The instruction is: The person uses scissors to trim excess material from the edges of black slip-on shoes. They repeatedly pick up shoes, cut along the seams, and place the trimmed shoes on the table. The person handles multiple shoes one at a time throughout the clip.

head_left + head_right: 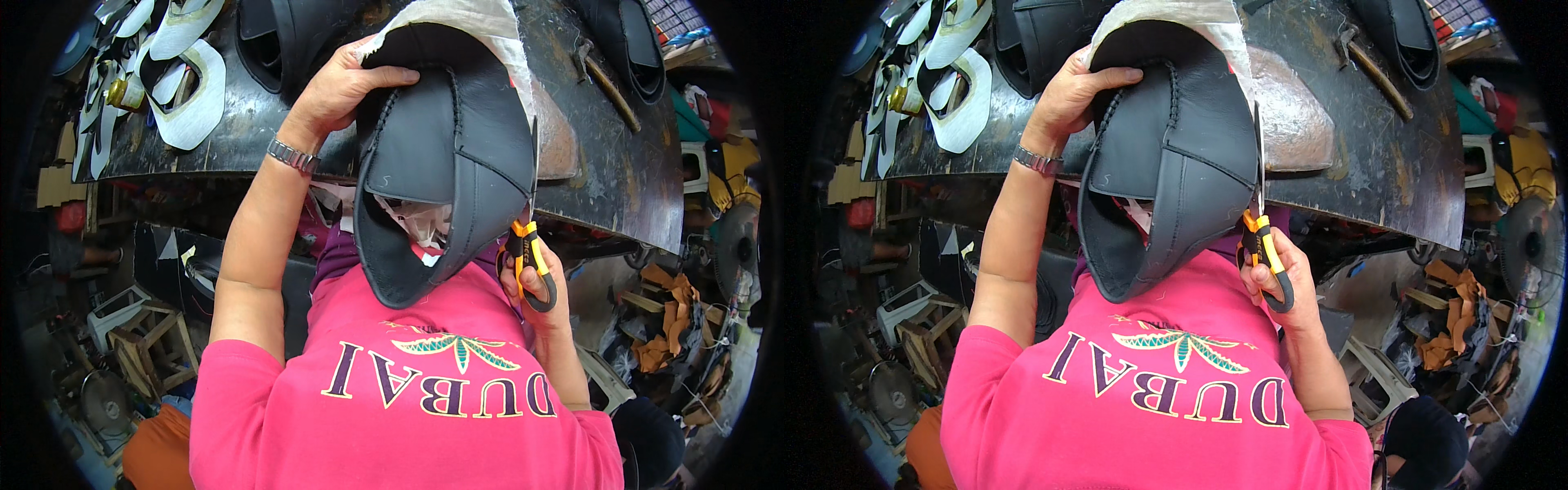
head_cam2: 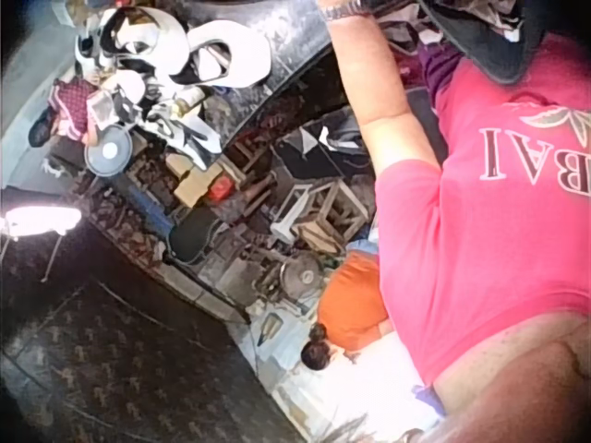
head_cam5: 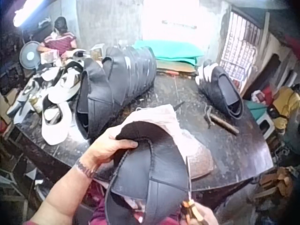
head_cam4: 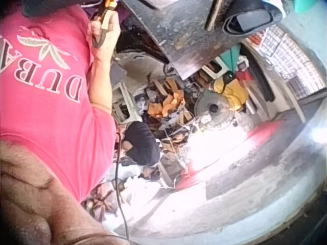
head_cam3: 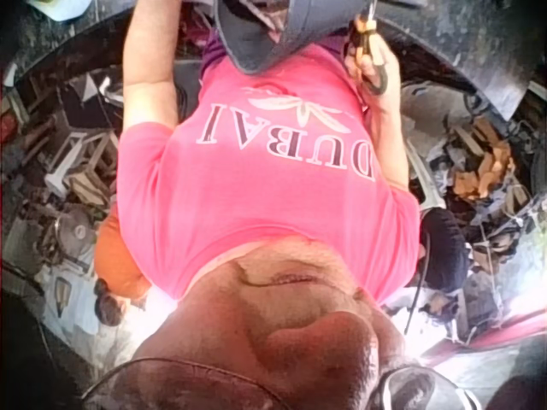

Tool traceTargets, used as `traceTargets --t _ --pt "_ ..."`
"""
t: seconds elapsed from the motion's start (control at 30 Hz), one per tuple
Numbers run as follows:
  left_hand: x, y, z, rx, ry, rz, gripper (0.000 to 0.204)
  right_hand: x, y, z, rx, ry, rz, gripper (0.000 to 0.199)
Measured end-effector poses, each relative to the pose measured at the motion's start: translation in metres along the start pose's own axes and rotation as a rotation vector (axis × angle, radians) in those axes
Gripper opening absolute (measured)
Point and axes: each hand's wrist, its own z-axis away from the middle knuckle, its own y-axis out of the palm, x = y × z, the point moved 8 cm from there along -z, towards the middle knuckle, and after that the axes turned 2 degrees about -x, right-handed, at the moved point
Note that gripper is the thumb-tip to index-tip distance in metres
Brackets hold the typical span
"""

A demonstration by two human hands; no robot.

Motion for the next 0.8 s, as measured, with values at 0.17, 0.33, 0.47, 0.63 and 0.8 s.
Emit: traceTargets --t 0.17,0.33,0.47,0.63,0.8 --pt "0.002 0.000 0.001 0.039 -0.076 -0.038 0.041 -0.002 -0.006 0.002 -0.030 0.068 0.085 0.062" --pt "0.011 0.015 0.001 0.149 -0.130 -0.108 0.044 0.002 0.001 -0.010 0.012 -0.008 0.051 0.066" --pt "0.012 0.012 0.001 0.181 -0.170 -0.125 0.047 0.001 -0.001 -0.010 0.027 0.017 0.064 0.062" --pt "0.010 0.012 0.005 0.239 -0.220 -0.139 0.050 -0.007 -0.001 -0.006 0.032 0.123 0.055 0.058" --pt "0.017 0.029 0.008 0.352 -0.264 -0.133 0.049 -0.004 0.007 -0.013 0.083 0.105 -0.040 0.064"
